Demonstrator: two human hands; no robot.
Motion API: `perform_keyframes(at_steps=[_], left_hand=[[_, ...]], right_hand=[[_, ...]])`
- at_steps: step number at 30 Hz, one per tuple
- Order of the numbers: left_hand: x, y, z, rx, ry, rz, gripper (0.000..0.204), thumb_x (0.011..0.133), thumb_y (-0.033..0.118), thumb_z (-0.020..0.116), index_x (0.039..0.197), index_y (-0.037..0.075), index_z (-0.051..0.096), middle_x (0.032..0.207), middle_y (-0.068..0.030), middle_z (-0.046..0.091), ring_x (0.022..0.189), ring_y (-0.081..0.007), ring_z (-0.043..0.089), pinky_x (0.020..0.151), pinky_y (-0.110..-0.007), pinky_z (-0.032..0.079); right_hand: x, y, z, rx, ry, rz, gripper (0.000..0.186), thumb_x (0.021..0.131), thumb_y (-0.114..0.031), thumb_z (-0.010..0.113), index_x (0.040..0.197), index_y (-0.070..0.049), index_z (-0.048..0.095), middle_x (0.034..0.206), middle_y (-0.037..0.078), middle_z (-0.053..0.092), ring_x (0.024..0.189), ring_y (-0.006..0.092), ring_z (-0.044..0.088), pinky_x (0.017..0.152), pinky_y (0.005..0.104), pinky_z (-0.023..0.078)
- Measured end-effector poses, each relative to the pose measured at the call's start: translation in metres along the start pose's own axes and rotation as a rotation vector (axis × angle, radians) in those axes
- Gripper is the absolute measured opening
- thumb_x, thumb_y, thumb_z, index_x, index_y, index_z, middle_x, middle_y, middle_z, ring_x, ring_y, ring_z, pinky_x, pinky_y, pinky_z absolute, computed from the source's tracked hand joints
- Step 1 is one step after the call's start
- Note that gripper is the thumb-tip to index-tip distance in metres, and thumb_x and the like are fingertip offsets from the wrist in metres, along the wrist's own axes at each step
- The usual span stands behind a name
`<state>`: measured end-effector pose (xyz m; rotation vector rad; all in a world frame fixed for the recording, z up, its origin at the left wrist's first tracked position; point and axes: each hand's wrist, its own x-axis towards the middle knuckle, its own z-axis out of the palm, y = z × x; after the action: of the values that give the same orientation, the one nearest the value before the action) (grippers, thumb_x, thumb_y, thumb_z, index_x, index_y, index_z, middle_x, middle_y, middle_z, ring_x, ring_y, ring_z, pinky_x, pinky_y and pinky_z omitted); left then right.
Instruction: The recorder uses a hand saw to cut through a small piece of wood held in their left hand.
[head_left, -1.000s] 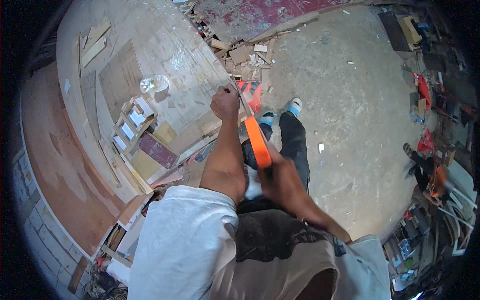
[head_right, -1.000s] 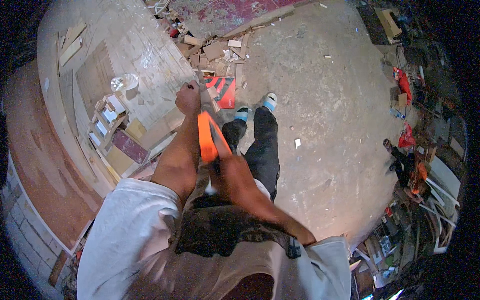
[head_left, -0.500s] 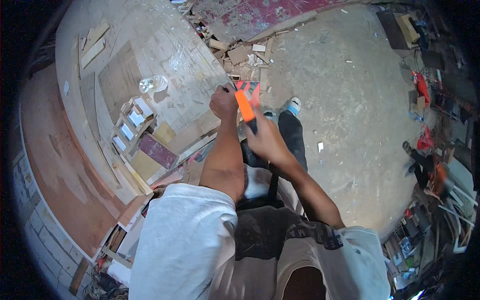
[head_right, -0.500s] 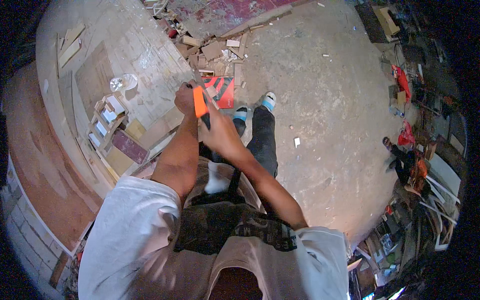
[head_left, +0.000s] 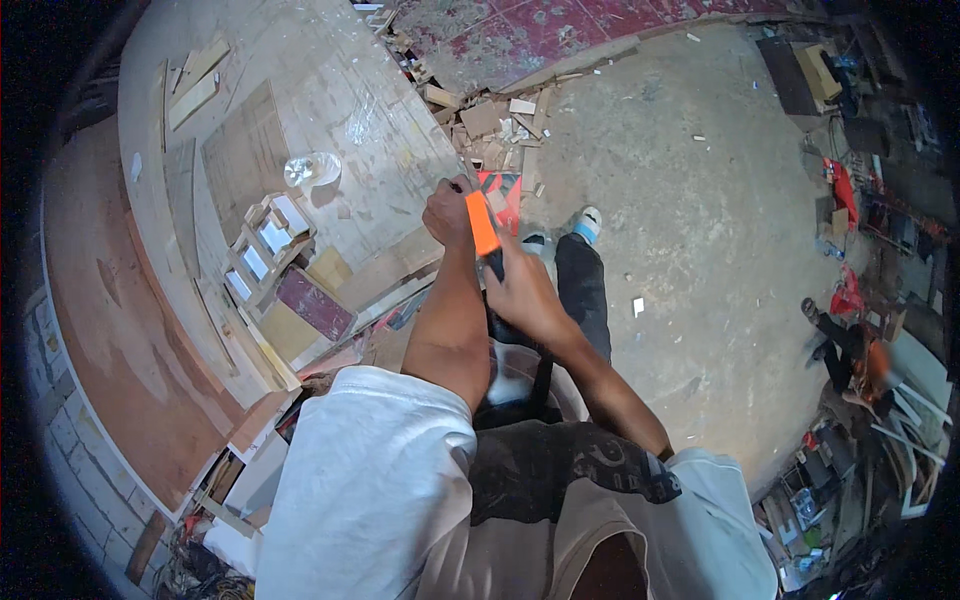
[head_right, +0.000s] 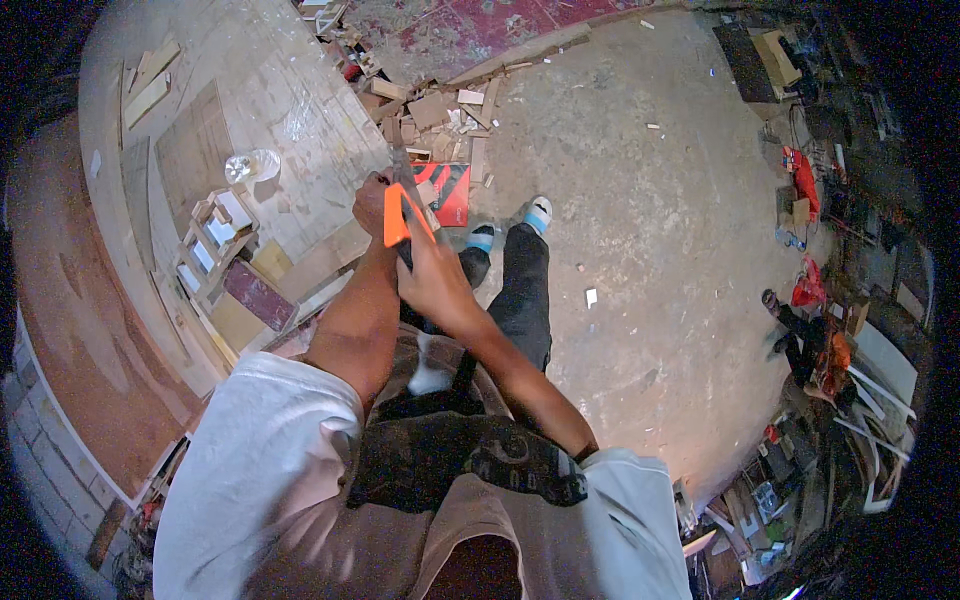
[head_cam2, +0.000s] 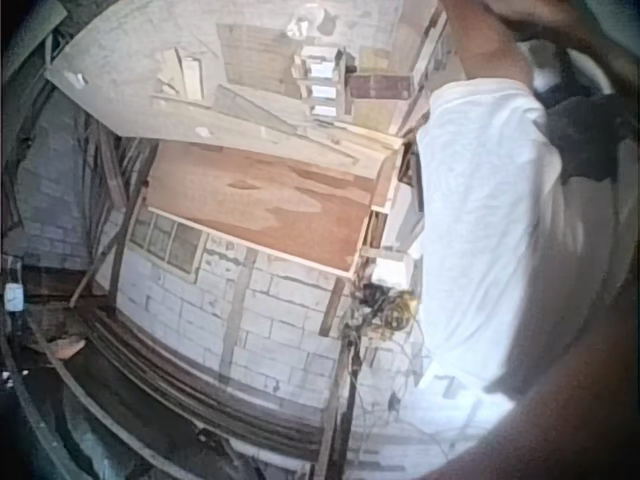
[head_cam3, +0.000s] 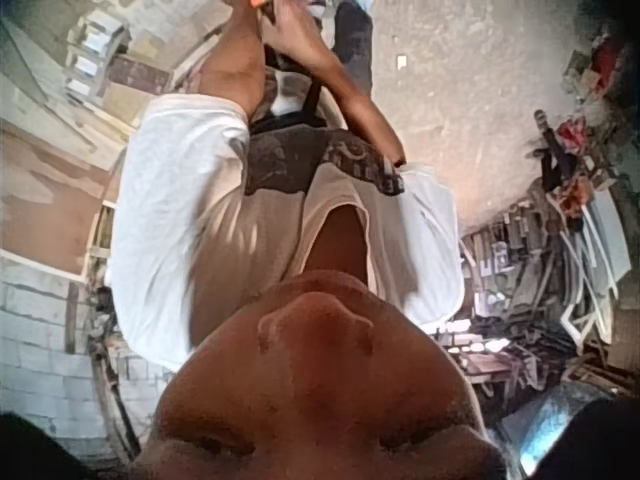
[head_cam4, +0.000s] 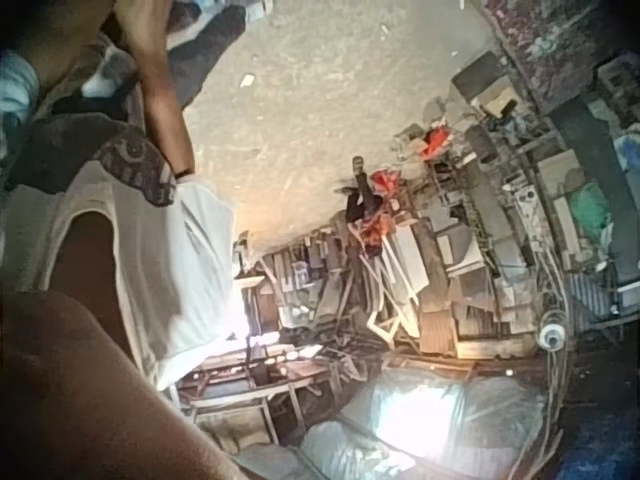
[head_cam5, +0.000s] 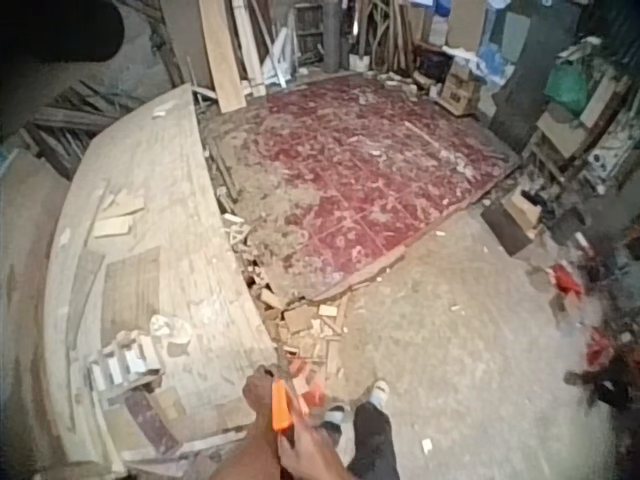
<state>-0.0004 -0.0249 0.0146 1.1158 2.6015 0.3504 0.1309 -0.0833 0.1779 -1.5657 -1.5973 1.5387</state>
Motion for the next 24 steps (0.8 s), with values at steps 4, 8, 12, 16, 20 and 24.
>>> perform_keyframes(at_steps=[4, 8, 12, 16, 20, 24], left_hand=[[-0.001, -0.001, -0.013, 0.022, 0.054, 0.012, 0.035, 0.084, 0.031, 0.05, 0.073, 0.003, 0.069, 0.072, -0.0252, 0.065, 0.069, -0.0414, 0.065, 0.068, -0.049, 0.051], [0.001, -0.004, -0.017, 0.051, 0.08, -0.01, 0.038, 0.084, 0.034, 0.051, 0.07, 0.003, 0.068, 0.072, -0.0224, 0.066, 0.07, -0.0389, 0.066, 0.068, -0.046, 0.052], [-0.005, -0.007, 0.009, -0.052, -0.007, 0.037, 0.036, 0.083, 0.032, 0.051, 0.072, 0.002, 0.068, 0.07, -0.025, 0.065, 0.067, -0.041, 0.065, 0.067, -0.049, 0.051], [-0.001, -0.002, -0.015, 0.045, 0.075, -0.001, 0.036, 0.083, 0.032, 0.051, 0.072, 0.003, 0.068, 0.07, -0.0246, 0.065, 0.066, -0.04, 0.065, 0.067, -0.048, 0.052], [-0.003, 0.006, -0.025, 0.026, 0.059, -0.008, 0.037, 0.084, 0.033, 0.051, 0.073, 0.003, 0.069, 0.071, -0.0241, 0.066, 0.067, -0.0398, 0.066, 0.067, -0.047, 0.052], [0.0, 0.009, -0.005, 0.003, 0.012, -0.002, 0.038, 0.084, 0.033, 0.05, 0.074, 0.003, 0.069, 0.072, -0.0239, 0.066, 0.068, -0.04, 0.066, 0.068, -0.047, 0.052]], right_hand=[[-0.068, -0.048, -0.037, -0.063, -0.079, 0.079, 0.036, 0.081, -0.001, 0.057, 0.116, -0.001, 0.05, 0.088, 0.03, 0.059, 0.088, 0.0481, 0.057, 0.067, 0.0462, 0.047], [-0.044, -0.018, -0.019, 0.007, -0.01, -0.066, 0.038, 0.082, -0.002, 0.057, 0.119, -0.002, 0.05, 0.09, 0.03, 0.059, 0.087, 0.0482, 0.057, 0.068, 0.0469, 0.047], [0.004, 0.001, 0.007, 0.018, 0.054, 0.008, 0.045, 0.08, 0.002, 0.058, 0.123, -0.003, 0.05, 0.092, 0.029, 0.061, 0.087, 0.047, 0.059, 0.07, 0.0469, 0.048], [-0.066, -0.027, -0.02, 0.021, 0.08, -0.217, 0.05, 0.078, 0.002, 0.059, 0.127, -0.002, 0.049, 0.092, 0.028, 0.062, 0.09, 0.045, 0.06, 0.072, 0.0469, 0.049], [-0.052, -0.011, -0.017, -0.012, -0.015, 0.051, 0.051, 0.076, 0.003, 0.06, 0.126, -0.004, 0.051, 0.092, 0.026, 0.063, 0.089, 0.0445, 0.06, 0.07, 0.0423, 0.05], [-0.003, 0.01, -0.002, 0.0, 0.048, 0.022, 0.048, 0.074, 0.004, 0.059, 0.121, -0.004, 0.055, 0.086, 0.025, 0.061, 0.093, 0.0438, 0.06, 0.071, 0.0399, 0.05]])
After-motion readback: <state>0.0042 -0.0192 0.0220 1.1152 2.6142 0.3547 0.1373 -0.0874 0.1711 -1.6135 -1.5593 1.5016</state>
